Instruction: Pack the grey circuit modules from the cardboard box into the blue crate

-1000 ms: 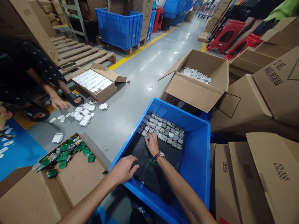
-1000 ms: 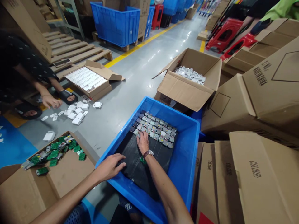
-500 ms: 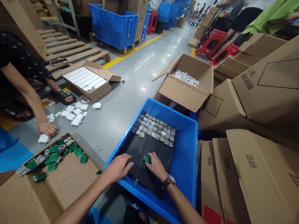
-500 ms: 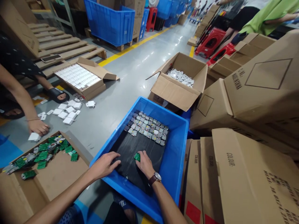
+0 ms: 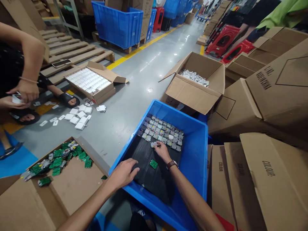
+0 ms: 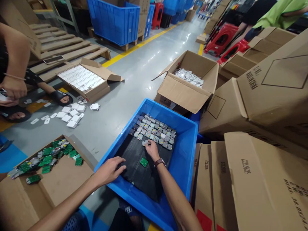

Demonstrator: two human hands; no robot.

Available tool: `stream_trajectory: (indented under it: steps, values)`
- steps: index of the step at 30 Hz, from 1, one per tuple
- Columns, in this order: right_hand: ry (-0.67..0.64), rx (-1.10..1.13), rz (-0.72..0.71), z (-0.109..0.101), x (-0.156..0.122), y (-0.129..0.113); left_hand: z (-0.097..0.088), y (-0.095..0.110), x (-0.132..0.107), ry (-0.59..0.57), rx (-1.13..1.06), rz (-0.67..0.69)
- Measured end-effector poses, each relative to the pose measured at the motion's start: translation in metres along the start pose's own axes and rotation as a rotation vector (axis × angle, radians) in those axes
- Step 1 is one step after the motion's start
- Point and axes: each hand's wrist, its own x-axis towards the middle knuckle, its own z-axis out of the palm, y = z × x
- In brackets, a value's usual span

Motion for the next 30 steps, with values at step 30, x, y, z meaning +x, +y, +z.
stream_trajectory:
  steps: [30]
  values:
    - [-0.045, -0.172, -0.033, -0.006, -0.071, 0.004, 0.006, -0.010, 0.002, 0.030, -0.040, 0.045]
